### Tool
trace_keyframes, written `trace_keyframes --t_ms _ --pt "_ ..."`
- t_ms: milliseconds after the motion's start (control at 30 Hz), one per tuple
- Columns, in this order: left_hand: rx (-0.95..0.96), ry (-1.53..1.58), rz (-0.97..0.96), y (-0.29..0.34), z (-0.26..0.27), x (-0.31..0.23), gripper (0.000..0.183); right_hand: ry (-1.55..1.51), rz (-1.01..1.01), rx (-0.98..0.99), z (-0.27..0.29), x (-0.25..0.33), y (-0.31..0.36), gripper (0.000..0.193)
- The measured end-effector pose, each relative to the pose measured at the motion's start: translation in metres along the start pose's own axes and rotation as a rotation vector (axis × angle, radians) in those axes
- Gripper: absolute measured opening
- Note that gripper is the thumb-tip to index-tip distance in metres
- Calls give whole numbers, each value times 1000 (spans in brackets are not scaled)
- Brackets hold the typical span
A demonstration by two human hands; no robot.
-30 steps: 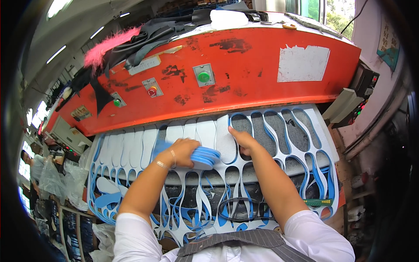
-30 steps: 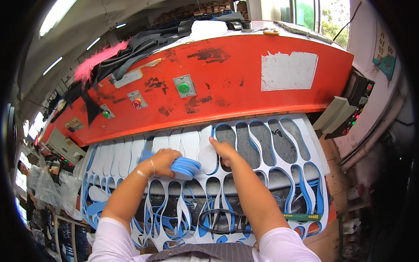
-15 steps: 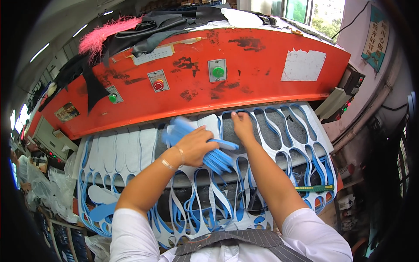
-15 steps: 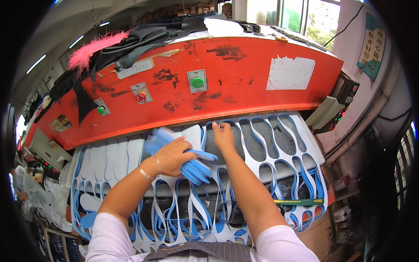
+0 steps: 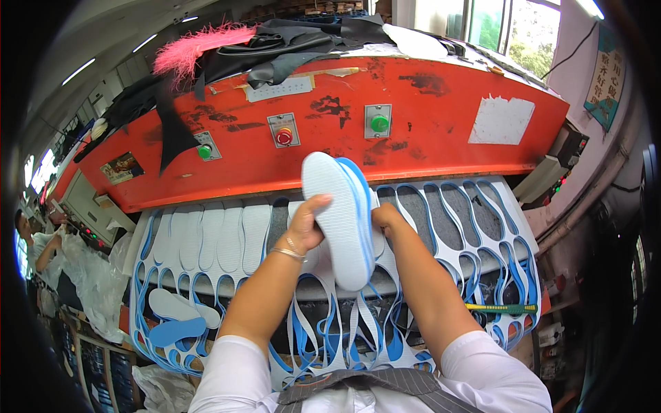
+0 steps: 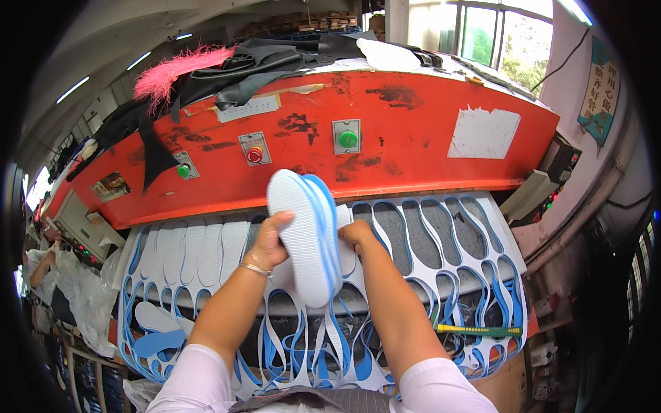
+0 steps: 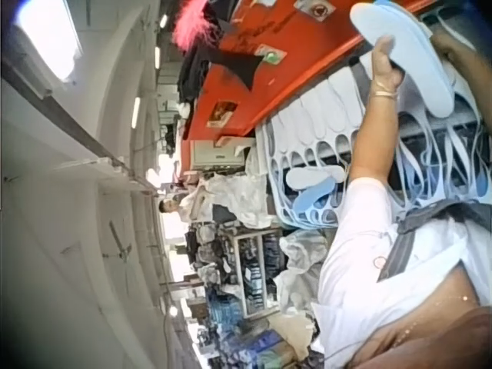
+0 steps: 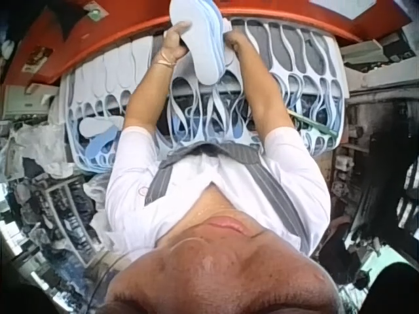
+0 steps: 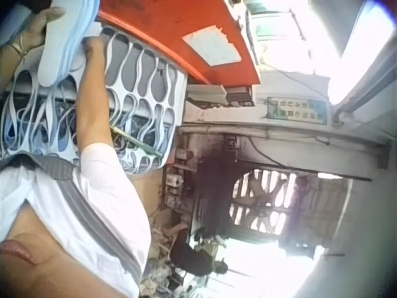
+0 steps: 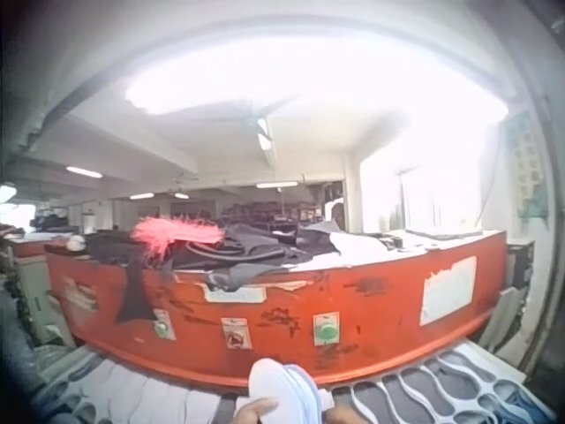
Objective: Die-cut insoles from foam sheets using a press machine.
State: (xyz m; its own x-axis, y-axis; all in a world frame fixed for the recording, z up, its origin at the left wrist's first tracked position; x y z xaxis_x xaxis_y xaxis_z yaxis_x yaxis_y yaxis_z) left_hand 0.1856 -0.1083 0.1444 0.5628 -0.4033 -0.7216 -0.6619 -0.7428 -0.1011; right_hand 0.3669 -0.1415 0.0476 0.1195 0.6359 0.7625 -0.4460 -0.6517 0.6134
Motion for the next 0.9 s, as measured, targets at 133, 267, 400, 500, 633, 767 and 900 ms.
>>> trace_keyframes --t_ms 133,267,400,500,633,767,900 --pt "44 -79 5 -37 -5 51 44 -445 23 379 8 -21 -26 29" --pt "102 -349 -19 -52 -28 78 48 -1012 114 769 12 -49 -34 33" --pt "129 -438 -72 -53 -52 81 50 -1145 378 725 21 -28 -9 50" --pt "37 -406 -139 -38 -75 79 47 -1180 391 756 24 -26 1 68" --pt "29 -203 -229 9 -87 21 51 -1026 210 783 21 -40 -19 73" --pt "19 -937 -530 69 -71 -97 108 48 762 -610 43 -8 45 54" --pt "108 -1519 -75 95 8 -73 128 161 549 -421 16 -7 46 59"
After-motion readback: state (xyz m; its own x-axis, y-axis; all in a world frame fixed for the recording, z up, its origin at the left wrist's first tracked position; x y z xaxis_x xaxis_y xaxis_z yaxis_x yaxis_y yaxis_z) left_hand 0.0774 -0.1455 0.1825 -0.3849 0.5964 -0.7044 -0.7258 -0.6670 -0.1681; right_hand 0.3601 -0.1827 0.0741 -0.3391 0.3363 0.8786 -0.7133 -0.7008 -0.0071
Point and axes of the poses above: each hand's wrist, its own y-axis away from the middle knuckle, its own z-axis out of the back of the hand, x = y × z, the point moved 7 cm from there along -y, towards the middle knuckle, and after that the axes turned 13 degrees about -z, right-handed, at the moved point
